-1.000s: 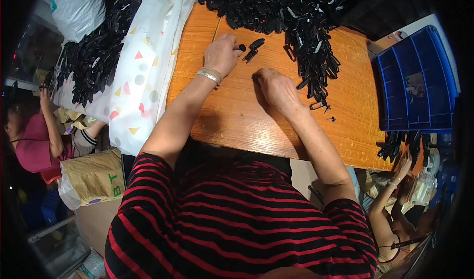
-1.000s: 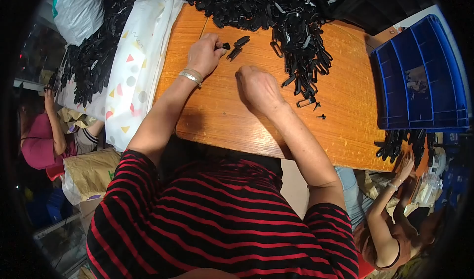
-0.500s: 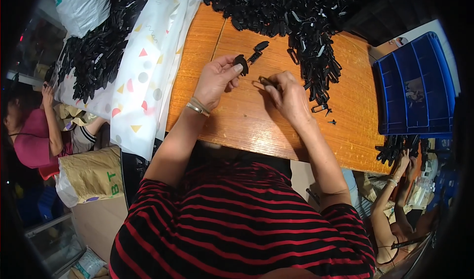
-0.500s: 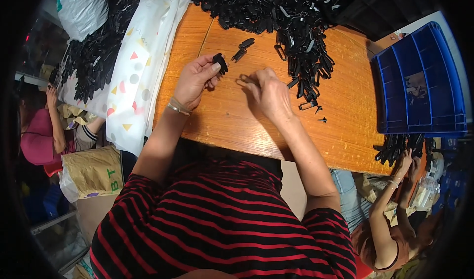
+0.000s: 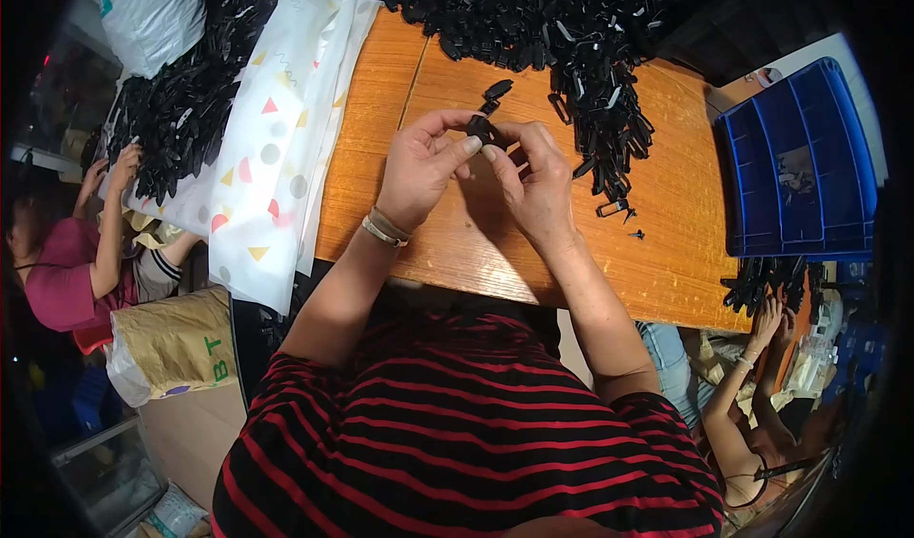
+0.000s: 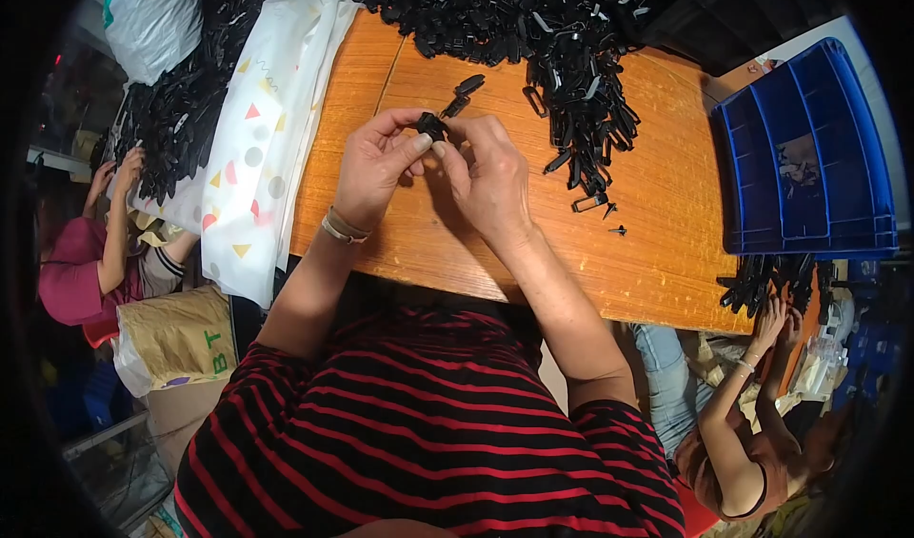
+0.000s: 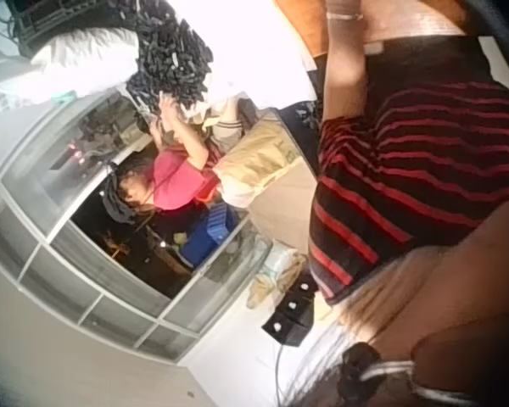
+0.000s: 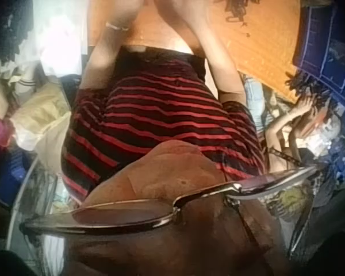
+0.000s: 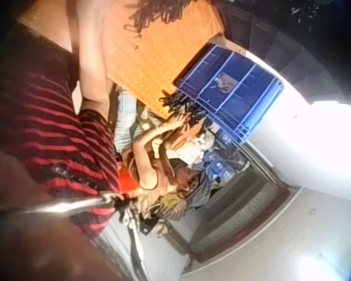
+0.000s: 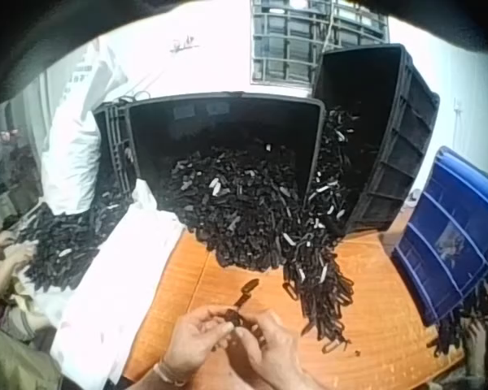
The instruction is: Assembling small black plastic clip components by snapping them together at a workbench.
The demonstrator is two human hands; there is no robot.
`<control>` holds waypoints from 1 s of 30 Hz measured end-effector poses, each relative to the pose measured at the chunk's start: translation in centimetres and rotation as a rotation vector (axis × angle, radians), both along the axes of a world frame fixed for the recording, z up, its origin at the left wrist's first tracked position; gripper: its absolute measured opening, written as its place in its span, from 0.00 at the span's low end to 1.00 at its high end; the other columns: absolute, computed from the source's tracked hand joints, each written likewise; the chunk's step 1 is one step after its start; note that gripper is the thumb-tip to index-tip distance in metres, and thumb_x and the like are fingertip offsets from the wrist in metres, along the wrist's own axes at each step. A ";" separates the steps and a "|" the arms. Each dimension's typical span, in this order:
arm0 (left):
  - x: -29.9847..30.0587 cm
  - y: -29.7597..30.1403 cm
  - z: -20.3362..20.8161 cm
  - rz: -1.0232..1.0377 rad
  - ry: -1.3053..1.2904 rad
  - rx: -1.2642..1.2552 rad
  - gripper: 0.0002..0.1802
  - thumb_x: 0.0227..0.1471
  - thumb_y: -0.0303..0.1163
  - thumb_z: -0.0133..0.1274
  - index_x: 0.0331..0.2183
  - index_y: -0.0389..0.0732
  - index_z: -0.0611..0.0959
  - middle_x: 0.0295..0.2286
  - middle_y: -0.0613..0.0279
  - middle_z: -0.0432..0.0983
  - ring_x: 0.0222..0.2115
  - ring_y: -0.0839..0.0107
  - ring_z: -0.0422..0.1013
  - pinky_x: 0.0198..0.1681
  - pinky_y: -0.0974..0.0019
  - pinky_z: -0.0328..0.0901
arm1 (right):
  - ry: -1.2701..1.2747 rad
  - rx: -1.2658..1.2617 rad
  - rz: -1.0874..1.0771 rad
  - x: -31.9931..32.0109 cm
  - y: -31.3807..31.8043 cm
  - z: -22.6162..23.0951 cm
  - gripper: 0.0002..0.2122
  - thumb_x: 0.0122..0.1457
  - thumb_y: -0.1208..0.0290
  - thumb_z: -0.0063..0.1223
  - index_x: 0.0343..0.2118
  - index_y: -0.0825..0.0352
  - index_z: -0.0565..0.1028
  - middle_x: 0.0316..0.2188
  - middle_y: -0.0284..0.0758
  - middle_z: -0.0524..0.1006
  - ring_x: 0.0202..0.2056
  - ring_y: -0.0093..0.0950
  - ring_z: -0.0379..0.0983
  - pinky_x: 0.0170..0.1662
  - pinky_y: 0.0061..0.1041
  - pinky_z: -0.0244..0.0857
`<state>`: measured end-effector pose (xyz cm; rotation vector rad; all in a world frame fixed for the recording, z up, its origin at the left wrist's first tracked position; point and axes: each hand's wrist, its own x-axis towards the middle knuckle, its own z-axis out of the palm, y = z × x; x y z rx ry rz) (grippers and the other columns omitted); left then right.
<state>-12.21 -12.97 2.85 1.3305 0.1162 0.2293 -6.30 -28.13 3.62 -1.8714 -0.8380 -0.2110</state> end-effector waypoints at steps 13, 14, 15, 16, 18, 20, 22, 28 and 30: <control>-1.4 -3.0 -0.9 0.075 -0.037 -0.063 0.11 0.63 0.32 0.42 0.38 0.36 0.76 0.28 0.69 0.72 0.28 0.84 0.65 0.31 0.80 0.62 | -0.014 -0.041 -0.079 -2.3 0.3 -2.2 0.19 0.48 0.75 0.62 0.44 0.65 0.71 0.35 0.40 0.72 0.31 0.38 0.72 0.32 0.31 0.68; -1.2 -2.9 -1.2 0.063 -0.031 -0.066 0.11 0.63 0.32 0.42 0.38 0.36 0.76 0.28 0.69 0.72 0.28 0.84 0.65 0.31 0.80 0.62 | 0.021 -0.051 -0.031 -2.5 0.5 -2.3 0.19 0.48 0.74 0.62 0.44 0.65 0.70 0.34 0.40 0.72 0.31 0.39 0.72 0.33 0.32 0.68; -1.0 -2.6 -1.7 -0.010 -0.061 -0.082 0.11 0.64 0.33 0.41 0.36 0.37 0.76 0.28 0.69 0.72 0.28 0.83 0.65 0.33 0.79 0.62 | 0.141 -0.002 -0.005 -3.1 0.6 -2.5 0.19 0.49 0.73 0.62 0.44 0.65 0.70 0.34 0.41 0.72 0.32 0.39 0.73 0.34 0.32 0.68; -0.7 -2.4 -1.8 -0.086 -0.097 -0.100 0.12 0.64 0.34 0.41 0.35 0.37 0.75 0.28 0.68 0.71 0.29 0.82 0.66 0.34 0.78 0.63 | 0.140 -0.005 -0.019 -3.2 0.5 -2.5 0.19 0.49 0.73 0.62 0.44 0.65 0.70 0.34 0.41 0.72 0.32 0.39 0.73 0.34 0.32 0.68; -0.4 -2.5 -1.7 -0.100 -0.085 -0.069 0.14 0.64 0.35 0.40 0.32 0.37 0.75 0.26 0.68 0.71 0.27 0.81 0.66 0.32 0.77 0.63 | 0.214 -0.002 -0.019 -3.2 0.4 -2.5 0.18 0.50 0.72 0.61 0.45 0.66 0.70 0.34 0.42 0.73 0.33 0.39 0.73 0.34 0.31 0.68; 0.0 -2.6 -1.7 -0.117 0.020 -0.144 0.16 0.64 0.37 0.40 0.31 0.37 0.76 0.25 0.68 0.72 0.26 0.81 0.66 0.31 0.77 0.63 | 0.209 0.012 -0.043 -2.8 0.1 -3.1 0.18 0.50 0.71 0.62 0.44 0.66 0.70 0.33 0.42 0.73 0.32 0.38 0.73 0.34 0.31 0.68; 0.2 -3.1 -1.8 -0.134 0.062 -0.152 0.17 0.64 0.38 0.40 0.30 0.37 0.76 0.24 0.67 0.72 0.24 0.81 0.66 0.30 0.77 0.63 | 0.275 -0.026 -0.004 -2.3 -0.7 -3.6 0.18 0.49 0.69 0.63 0.42 0.67 0.71 0.31 0.41 0.73 0.31 0.36 0.73 0.34 0.31 0.68; 2.5 -1.3 -3.2 -0.031 0.117 0.050 0.19 0.62 0.43 0.44 0.28 0.38 0.77 0.20 0.67 0.72 0.22 0.83 0.66 0.25 0.78 0.62 | -0.275 -0.495 -0.056 2.3 -9.1 -2.2 0.11 0.47 0.72 0.62 0.35 0.66 0.77 0.32 0.35 0.75 0.36 0.35 0.72 0.38 0.31 0.67; 3.8 -0.7 -2.4 0.037 0.258 0.194 0.17 0.58 0.43 0.52 0.30 0.37 0.77 0.21 0.65 0.72 0.23 0.77 0.68 0.29 0.70 0.65 | -0.364 -0.669 -0.184 3.7 -10.6 -1.6 0.11 0.46 0.74 0.60 0.35 0.65 0.78 0.34 0.34 0.75 0.41 0.37 0.69 0.42 0.33 0.65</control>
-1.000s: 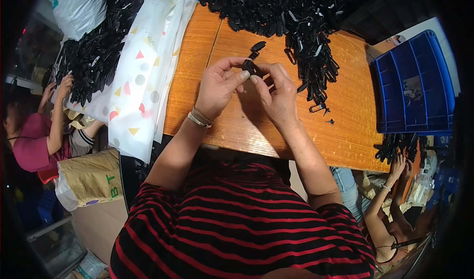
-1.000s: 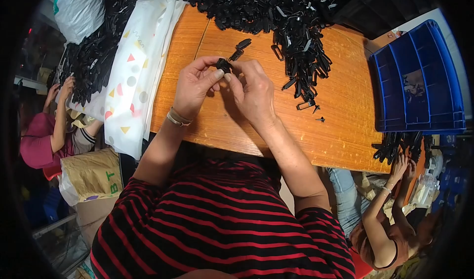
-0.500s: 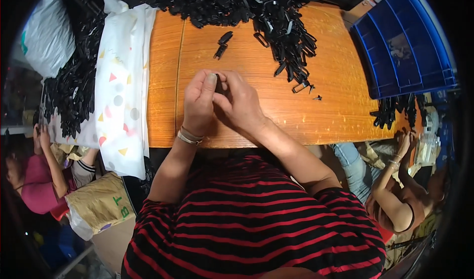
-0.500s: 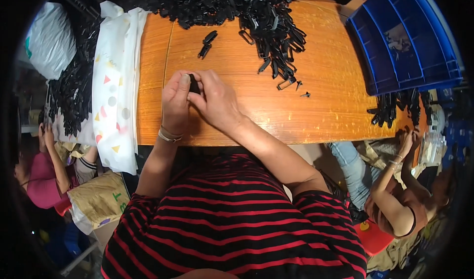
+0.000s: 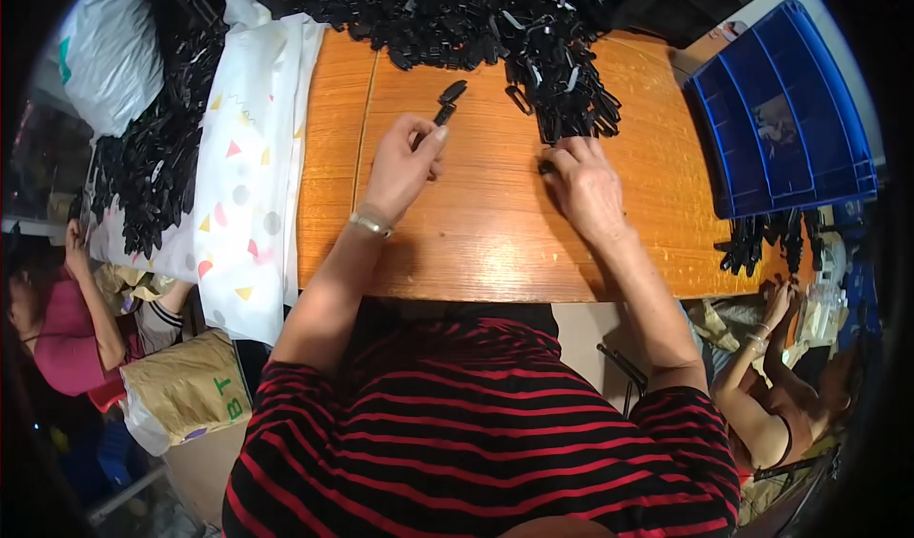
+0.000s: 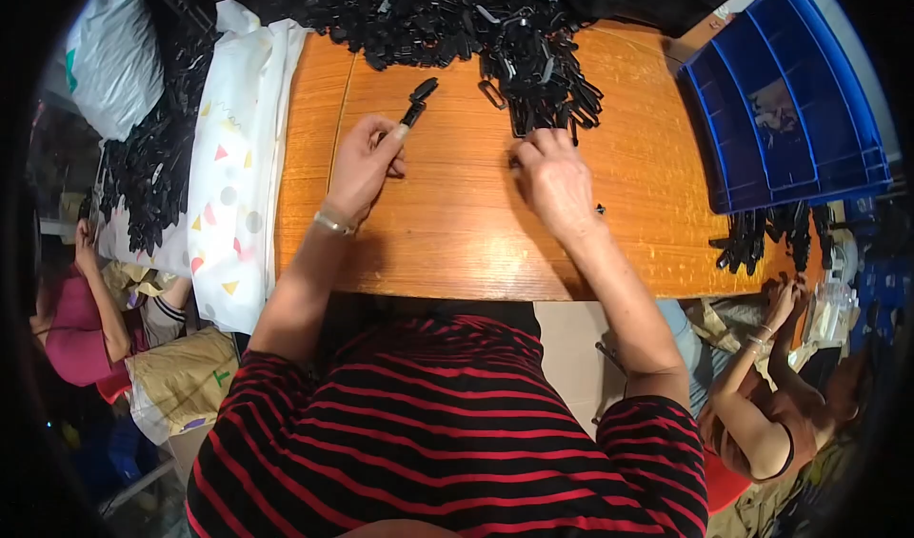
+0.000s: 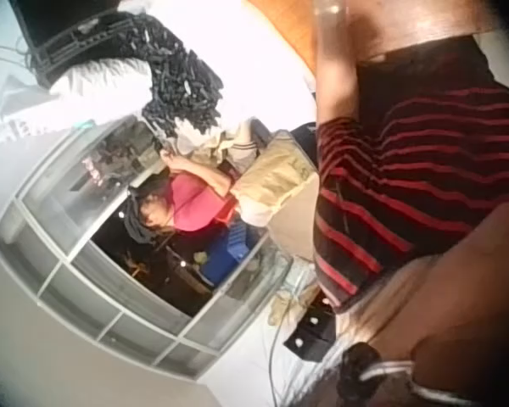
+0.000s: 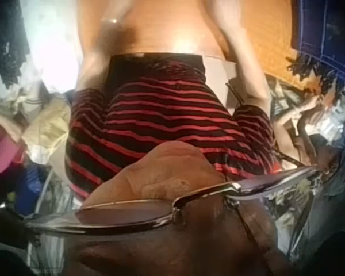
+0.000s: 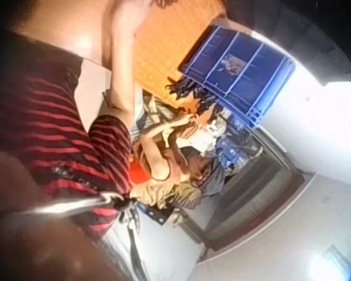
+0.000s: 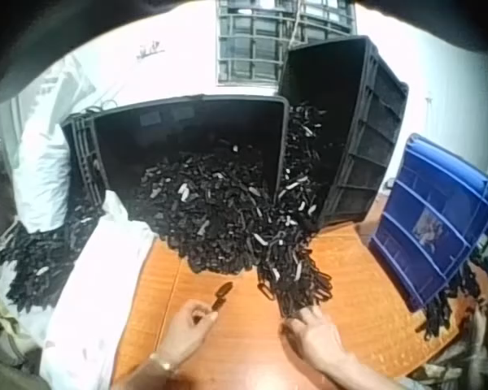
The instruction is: Assembling small black plastic clip components by snapping them together at a workbench.
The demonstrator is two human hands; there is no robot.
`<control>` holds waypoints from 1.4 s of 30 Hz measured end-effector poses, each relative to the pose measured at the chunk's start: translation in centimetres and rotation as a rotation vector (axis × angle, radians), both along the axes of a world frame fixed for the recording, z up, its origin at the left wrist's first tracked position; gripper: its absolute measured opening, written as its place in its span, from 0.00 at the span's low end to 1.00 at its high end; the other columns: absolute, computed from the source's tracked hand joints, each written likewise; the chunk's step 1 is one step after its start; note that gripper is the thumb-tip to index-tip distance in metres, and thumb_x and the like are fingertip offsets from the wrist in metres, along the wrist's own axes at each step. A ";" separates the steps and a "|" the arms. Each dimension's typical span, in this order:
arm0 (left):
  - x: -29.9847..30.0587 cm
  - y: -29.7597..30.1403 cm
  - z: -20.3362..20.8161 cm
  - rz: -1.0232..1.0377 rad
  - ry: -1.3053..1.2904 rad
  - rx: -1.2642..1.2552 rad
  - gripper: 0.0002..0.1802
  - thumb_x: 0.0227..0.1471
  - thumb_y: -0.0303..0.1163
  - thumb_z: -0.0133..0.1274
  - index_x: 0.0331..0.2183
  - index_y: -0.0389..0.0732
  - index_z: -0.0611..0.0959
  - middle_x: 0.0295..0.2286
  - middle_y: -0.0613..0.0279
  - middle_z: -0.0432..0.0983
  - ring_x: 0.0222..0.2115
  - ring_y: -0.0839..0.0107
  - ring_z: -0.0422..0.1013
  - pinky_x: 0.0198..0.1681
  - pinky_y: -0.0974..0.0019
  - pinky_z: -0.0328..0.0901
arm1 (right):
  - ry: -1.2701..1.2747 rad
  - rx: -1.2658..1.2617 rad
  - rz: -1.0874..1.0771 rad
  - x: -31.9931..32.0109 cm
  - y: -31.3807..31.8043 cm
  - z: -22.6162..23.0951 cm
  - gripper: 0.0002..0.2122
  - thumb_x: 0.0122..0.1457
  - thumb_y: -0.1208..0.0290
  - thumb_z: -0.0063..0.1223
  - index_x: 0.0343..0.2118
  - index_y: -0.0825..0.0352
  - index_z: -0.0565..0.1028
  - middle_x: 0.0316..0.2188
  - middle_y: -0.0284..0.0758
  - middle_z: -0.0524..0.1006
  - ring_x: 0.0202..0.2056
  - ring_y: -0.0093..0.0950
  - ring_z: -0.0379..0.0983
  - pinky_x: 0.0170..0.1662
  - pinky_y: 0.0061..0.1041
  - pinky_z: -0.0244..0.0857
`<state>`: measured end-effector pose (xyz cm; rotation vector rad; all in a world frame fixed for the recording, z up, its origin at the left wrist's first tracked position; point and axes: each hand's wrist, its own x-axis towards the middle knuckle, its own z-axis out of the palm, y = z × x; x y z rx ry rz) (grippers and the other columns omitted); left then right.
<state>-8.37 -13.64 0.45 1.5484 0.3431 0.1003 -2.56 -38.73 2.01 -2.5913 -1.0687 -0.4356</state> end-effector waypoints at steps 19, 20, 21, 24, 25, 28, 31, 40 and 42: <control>4.7 0.4 0.3 -0.006 -0.075 1.272 0.12 0.47 0.38 0.59 0.32 0.41 0.84 0.31 0.55 0.76 0.31 0.54 0.74 0.32 0.56 0.68 | 0.236 -0.096 0.147 1.6 7.1 -0.7 0.07 0.51 0.69 0.55 0.33 0.62 0.78 0.32 0.40 0.72 0.33 0.38 0.75 0.35 0.36 0.70; 4.9 0.4 0.0 -0.006 -0.076 1.257 0.12 0.47 0.38 0.59 0.32 0.41 0.84 0.31 0.55 0.76 0.31 0.54 0.74 0.33 0.55 0.68 | 0.232 -0.100 0.149 1.5 7.1 -0.7 0.07 0.51 0.69 0.55 0.33 0.62 0.78 0.32 0.40 0.72 0.33 0.38 0.75 0.35 0.36 0.70; 5.0 0.5 -0.3 -0.006 -0.076 1.242 0.12 0.46 0.38 0.59 0.33 0.41 0.84 0.32 0.55 0.76 0.31 0.53 0.74 0.33 0.55 0.68 | 0.267 -0.072 0.131 1.3 7.2 -0.6 0.07 0.51 0.69 0.56 0.33 0.62 0.77 0.32 0.40 0.72 0.33 0.38 0.75 0.36 0.36 0.70; 4.5 0.8 -0.7 0.029 -0.168 1.120 0.12 0.46 0.35 0.60 0.32 0.38 0.83 0.32 0.51 0.77 0.31 0.54 0.75 0.35 0.57 0.69 | 0.292 -0.004 0.132 0.9 7.0 -1.1 0.08 0.51 0.69 0.57 0.34 0.62 0.77 0.31 0.38 0.72 0.32 0.39 0.75 0.35 0.36 0.70; 4.3 0.8 -0.7 0.029 -0.167 1.120 0.12 0.46 0.35 0.60 0.32 0.38 0.83 0.32 0.51 0.77 0.31 0.54 0.75 0.35 0.57 0.69 | 0.284 0.036 0.153 0.8 6.8 -1.3 0.08 0.51 0.69 0.59 0.35 0.62 0.77 0.31 0.37 0.73 0.31 0.40 0.74 0.34 0.36 0.70; 3.3 0.9 -0.9 -0.032 -0.112 0.543 0.11 0.50 0.30 0.58 0.36 0.36 0.81 0.31 0.56 0.79 0.29 0.65 0.75 0.33 0.65 0.69 | 0.256 0.000 0.162 0.8 6.3 -1.8 0.09 0.50 0.72 0.60 0.36 0.64 0.77 0.34 0.39 0.74 0.31 0.40 0.75 0.34 0.34 0.70; 1.8 0.6 -0.6 -0.056 -0.155 -0.054 0.12 0.53 0.28 0.55 0.41 0.34 0.79 0.26 0.66 0.76 0.25 0.81 0.70 0.25 0.77 0.64 | 0.339 0.276 0.104 0.7 6.3 -1.7 0.09 0.52 0.75 0.59 0.37 0.68 0.76 0.34 0.40 0.75 0.29 0.34 0.75 0.33 0.29 0.70; -0.8 -1.1 2.7 -0.047 -0.206 -0.115 0.13 0.53 0.24 0.55 0.42 0.32 0.78 0.32 0.64 0.77 0.30 0.80 0.71 0.32 0.77 0.68 | 0.402 0.712 0.087 -2.2 8.5 1.2 0.10 0.55 0.79 0.56 0.40 0.71 0.74 0.31 0.35 0.73 0.26 0.21 0.72 0.29 0.18 0.67; -0.9 -1.0 2.5 -0.030 -0.229 -0.044 0.12 0.53 0.24 0.55 0.41 0.33 0.80 0.32 0.64 0.77 0.30 0.81 0.71 0.33 0.77 0.67 | 0.365 0.710 0.108 -2.2 8.6 1.0 0.09 0.54 0.80 0.57 0.39 0.71 0.74 0.31 0.35 0.73 0.25 0.21 0.72 0.28 0.19 0.67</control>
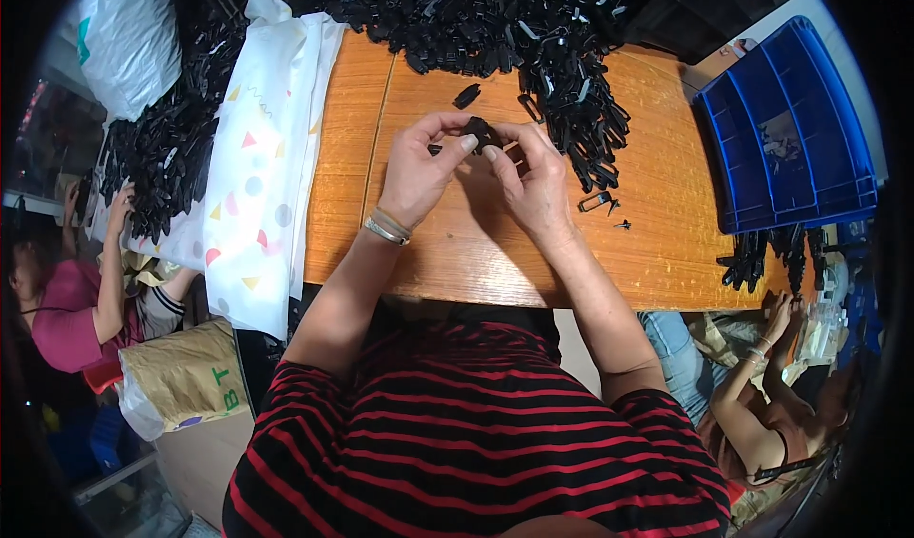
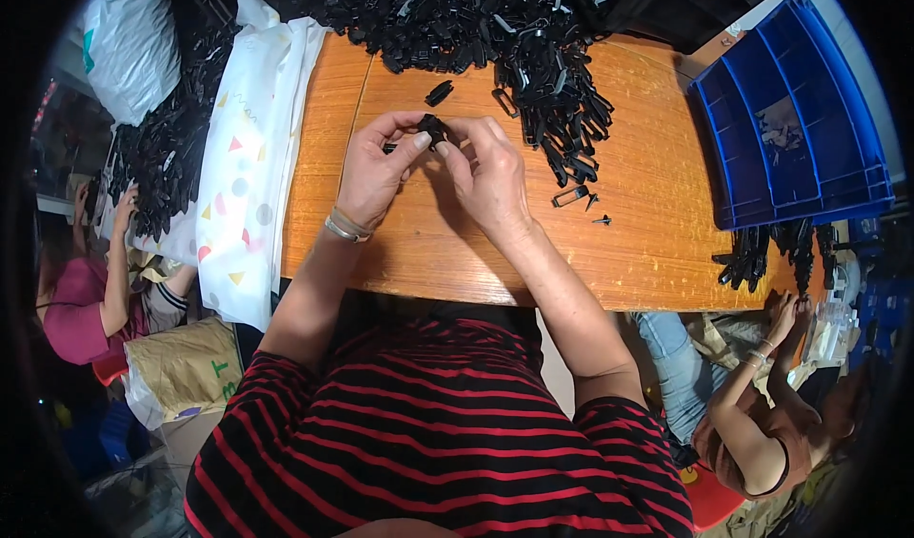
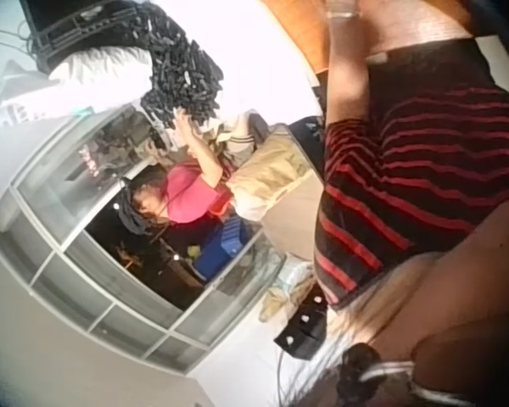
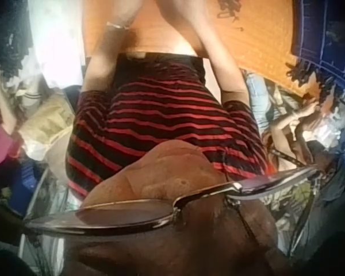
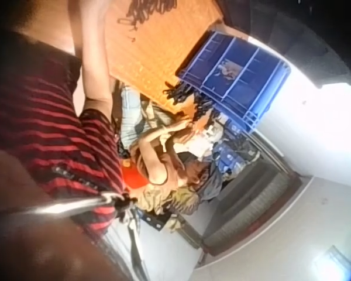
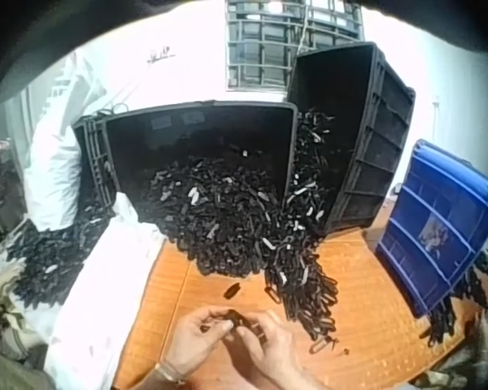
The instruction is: Assembling small black plastic clip components by snapping them together at a workbench.
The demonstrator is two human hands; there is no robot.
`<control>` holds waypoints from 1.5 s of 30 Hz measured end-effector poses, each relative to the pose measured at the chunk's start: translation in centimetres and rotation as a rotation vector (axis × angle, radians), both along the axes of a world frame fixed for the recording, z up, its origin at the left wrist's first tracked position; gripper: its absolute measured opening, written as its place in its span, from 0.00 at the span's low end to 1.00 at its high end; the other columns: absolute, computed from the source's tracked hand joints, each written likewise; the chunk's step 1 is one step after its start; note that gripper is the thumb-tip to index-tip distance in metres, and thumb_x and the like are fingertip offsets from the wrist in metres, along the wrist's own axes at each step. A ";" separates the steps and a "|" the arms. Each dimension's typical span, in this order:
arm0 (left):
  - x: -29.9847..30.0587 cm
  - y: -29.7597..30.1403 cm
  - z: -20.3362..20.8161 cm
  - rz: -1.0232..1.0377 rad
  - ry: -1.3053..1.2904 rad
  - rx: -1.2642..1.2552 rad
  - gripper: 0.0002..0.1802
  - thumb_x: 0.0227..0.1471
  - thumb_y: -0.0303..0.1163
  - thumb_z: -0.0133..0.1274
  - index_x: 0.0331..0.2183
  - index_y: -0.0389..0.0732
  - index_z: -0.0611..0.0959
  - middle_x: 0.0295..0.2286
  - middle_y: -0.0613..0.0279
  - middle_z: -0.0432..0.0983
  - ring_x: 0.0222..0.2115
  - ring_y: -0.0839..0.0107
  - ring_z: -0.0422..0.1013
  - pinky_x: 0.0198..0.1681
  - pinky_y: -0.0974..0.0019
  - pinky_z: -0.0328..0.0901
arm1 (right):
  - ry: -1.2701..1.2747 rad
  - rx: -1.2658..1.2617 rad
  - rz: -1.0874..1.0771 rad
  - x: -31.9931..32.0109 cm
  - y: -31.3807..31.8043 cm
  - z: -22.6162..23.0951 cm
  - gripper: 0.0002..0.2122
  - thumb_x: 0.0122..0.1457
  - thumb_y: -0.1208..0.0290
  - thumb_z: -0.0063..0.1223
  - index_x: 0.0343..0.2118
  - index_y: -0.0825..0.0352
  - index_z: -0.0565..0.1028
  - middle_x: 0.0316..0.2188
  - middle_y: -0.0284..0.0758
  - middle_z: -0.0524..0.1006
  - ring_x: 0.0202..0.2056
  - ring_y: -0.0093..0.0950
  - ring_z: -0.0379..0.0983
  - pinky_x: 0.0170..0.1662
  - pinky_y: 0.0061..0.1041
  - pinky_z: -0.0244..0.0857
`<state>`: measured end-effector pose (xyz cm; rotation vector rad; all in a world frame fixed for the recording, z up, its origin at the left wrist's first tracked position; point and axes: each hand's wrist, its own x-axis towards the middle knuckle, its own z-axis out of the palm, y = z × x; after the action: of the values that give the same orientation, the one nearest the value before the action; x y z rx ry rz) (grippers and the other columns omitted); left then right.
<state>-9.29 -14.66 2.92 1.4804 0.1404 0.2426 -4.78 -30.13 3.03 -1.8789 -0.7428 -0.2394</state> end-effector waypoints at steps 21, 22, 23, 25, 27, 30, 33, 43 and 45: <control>-1.3 -0.6 -0.1 -0.215 -0.001 -0.132 0.14 0.63 0.37 0.43 0.33 0.37 0.77 0.25 0.69 0.72 0.23 0.84 0.65 0.27 0.79 0.62 | 0.233 0.098 0.071 -2.8 1.6 -3.2 0.17 0.53 0.68 0.61 0.41 0.69 0.69 0.28 0.43 0.75 0.29 0.38 0.75 0.31 0.31 0.69; -1.2 -0.4 -0.3 -0.220 0.049 -0.143 0.15 0.63 0.38 0.43 0.33 0.37 0.77 0.24 0.69 0.72 0.23 0.84 0.65 0.26 0.80 0.61 | 0.261 0.080 0.086 -2.5 1.6 -3.5 0.16 0.53 0.67 0.61 0.40 0.69 0.69 0.27 0.42 0.76 0.28 0.36 0.75 0.30 0.30 0.68; -1.0 -0.2 -0.6 -0.225 0.098 -0.155 0.16 0.63 0.39 0.43 0.32 0.38 0.77 0.23 0.70 0.72 0.22 0.84 0.65 0.25 0.80 0.60 | 0.289 0.061 0.100 -2.1 1.6 -3.7 0.16 0.52 0.67 0.62 0.38 0.70 0.70 0.26 0.41 0.76 0.28 0.35 0.75 0.30 0.29 0.68; 0.0 0.7 -1.9 -0.238 0.158 -0.156 0.17 0.62 0.41 0.44 0.30 0.38 0.77 0.21 0.71 0.72 0.22 0.85 0.65 0.25 0.80 0.60 | 0.381 -0.014 0.202 -0.4 0.8 -3.1 0.16 0.52 0.66 0.63 0.37 0.70 0.71 0.26 0.41 0.76 0.28 0.33 0.75 0.30 0.28 0.68; 1.0 1.9 -2.4 -0.209 0.237 -0.182 0.19 0.61 0.43 0.46 0.27 0.38 0.78 0.19 0.74 0.71 0.21 0.86 0.65 0.23 0.81 0.59 | 0.399 -0.154 0.282 2.0 -0.6 -2.5 0.15 0.50 0.64 0.65 0.32 0.70 0.75 0.26 0.38 0.77 0.27 0.30 0.75 0.31 0.26 0.69; 3.8 3.6 -1.9 -0.137 0.209 0.125 0.13 0.58 0.39 0.50 0.28 0.41 0.78 0.20 0.71 0.74 0.21 0.78 0.69 0.24 0.76 0.62 | -0.116 -0.508 0.100 6.1 -2.1 -0.4 0.11 0.51 0.69 0.61 0.35 0.69 0.76 0.31 0.41 0.76 0.32 0.37 0.76 0.35 0.33 0.71; 6.7 4.1 -0.2 -0.044 -0.130 1.047 0.05 0.51 0.29 0.54 0.33 0.46 0.80 0.23 0.66 0.75 0.22 0.71 0.72 0.26 0.71 0.65 | -0.202 -0.775 -0.045 9.2 -2.3 0.3 0.08 0.54 0.72 0.54 0.36 0.68 0.76 0.33 0.42 0.75 0.33 0.39 0.76 0.36 0.34 0.71; 10.7 6.5 -1.3 -0.287 -0.438 1.657 0.06 0.44 0.26 0.55 0.30 0.42 0.80 0.29 0.60 0.69 0.29 0.62 0.72 0.30 0.62 0.69 | -0.145 -1.019 0.035 10.3 0.9 -0.5 0.10 0.54 0.74 0.51 0.38 0.70 0.75 0.30 0.44 0.78 0.35 0.42 0.77 0.38 0.37 0.71; 10.1 6.6 -1.1 -0.278 -0.356 1.609 0.05 0.44 0.27 0.57 0.28 0.41 0.78 0.29 0.60 0.69 0.29 0.61 0.72 0.31 0.62 0.68 | 0.013 -0.910 0.114 9.8 0.7 -0.6 0.12 0.52 0.73 0.53 0.39 0.70 0.76 0.30 0.45 0.79 0.37 0.42 0.76 0.39 0.36 0.71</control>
<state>0.81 -8.03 1.79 2.9608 -0.7206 0.4172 5.05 -29.41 2.47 -2.6642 -1.0501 0.2331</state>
